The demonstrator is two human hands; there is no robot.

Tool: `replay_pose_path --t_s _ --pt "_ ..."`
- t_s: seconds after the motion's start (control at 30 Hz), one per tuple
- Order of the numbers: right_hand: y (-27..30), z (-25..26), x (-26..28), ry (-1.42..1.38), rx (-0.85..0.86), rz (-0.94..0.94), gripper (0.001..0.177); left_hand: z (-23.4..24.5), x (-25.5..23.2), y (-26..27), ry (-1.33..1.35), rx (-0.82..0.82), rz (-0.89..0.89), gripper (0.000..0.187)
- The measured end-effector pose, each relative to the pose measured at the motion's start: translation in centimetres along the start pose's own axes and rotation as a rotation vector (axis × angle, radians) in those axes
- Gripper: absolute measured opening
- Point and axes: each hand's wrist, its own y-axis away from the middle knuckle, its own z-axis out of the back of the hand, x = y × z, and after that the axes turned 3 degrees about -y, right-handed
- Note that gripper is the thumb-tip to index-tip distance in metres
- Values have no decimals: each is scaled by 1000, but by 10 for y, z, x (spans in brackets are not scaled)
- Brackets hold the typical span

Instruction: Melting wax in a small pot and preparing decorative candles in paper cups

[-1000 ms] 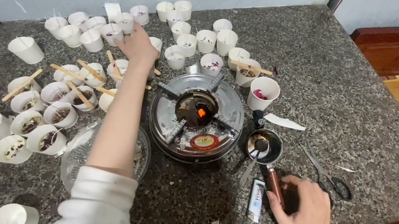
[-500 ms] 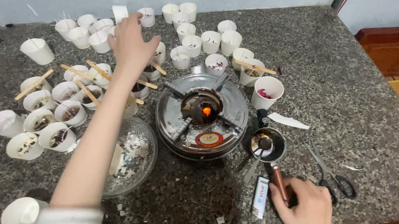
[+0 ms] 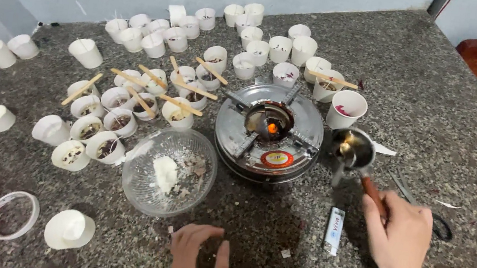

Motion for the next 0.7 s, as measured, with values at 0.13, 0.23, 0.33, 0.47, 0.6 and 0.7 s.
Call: replay_pose_path --t_s 0.13,0.23,0.33,0.47,0.6,0.7 --pt "-20 10 34 -30 -15 15 43 -9 1 0 25 56 -28 16" --pt "-37 10 59 -82 -3 40 41 -18 2 -3 44 49 -93 14" --pt "-51 0 84 -135 -1 128 45 -21 1 -3 30 91 -41 15" --pt "-61 -13 119 -128 87 193 42 -18 1 -6 18 114 28 17" --pt "-57 -37 127 -19 62 262 41 -18 3 -7 36 122 36 17" --pt "-53 -47 124 44 13 283 37 -17 3 -6 43 140 74 18"
